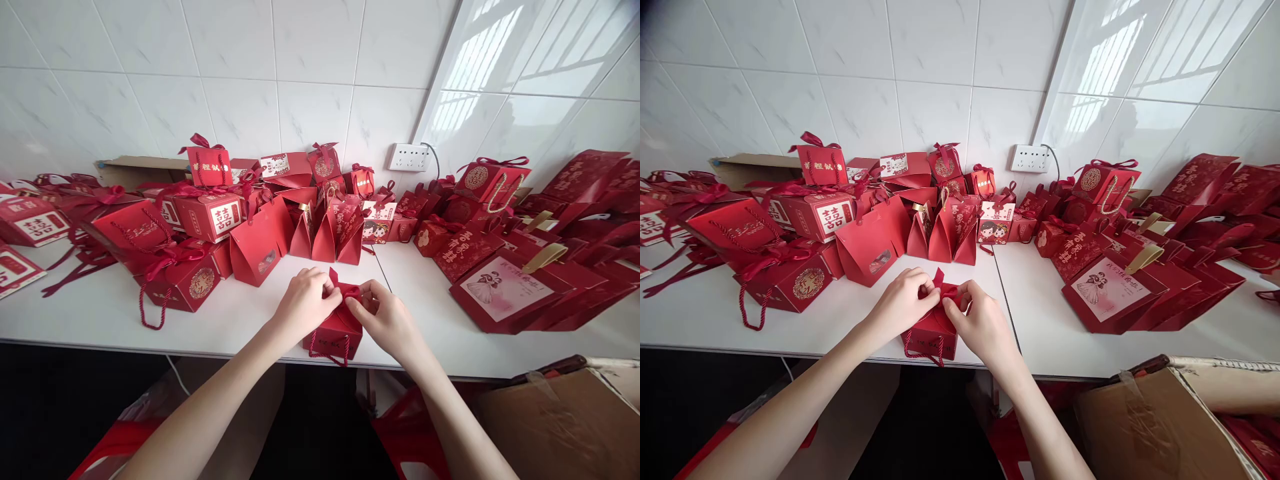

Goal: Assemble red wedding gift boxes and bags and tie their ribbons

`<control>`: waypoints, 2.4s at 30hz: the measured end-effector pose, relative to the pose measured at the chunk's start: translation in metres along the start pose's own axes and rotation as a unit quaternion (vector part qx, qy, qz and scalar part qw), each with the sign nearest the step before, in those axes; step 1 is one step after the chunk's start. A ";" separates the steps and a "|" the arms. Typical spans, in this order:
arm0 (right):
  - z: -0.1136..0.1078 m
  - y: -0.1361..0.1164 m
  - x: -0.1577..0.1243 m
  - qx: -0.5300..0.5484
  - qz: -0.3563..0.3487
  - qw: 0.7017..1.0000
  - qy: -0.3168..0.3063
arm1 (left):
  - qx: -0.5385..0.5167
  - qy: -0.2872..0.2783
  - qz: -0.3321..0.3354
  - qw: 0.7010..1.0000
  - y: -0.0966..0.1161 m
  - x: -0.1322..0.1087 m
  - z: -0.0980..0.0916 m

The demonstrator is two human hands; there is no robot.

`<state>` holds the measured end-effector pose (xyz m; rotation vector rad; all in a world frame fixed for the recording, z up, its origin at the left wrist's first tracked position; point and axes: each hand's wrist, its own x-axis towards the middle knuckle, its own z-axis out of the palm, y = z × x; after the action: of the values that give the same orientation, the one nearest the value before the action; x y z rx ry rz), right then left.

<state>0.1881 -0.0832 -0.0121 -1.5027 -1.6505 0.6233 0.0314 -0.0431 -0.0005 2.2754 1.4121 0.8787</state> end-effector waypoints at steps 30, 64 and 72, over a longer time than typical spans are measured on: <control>0.011 -0.004 -0.005 -0.095 -0.022 0.992 0.075 | 0.002 0.007 0.008 1.000 -0.002 0.000 0.002; 0.003 0.013 -0.006 0.060 0.019 0.998 -0.008 | 0.003 0.006 0.006 1.000 0.000 0.001 0.001; 0.008 0.019 -0.013 0.069 -0.019 0.997 0.031 | -0.035 -0.014 0.012 0.999 0.001 -0.002 -0.007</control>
<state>0.1924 -0.0913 -0.0345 -1.3754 -1.5532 0.6493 0.0264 -0.0451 0.0050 2.2480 1.3230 0.8876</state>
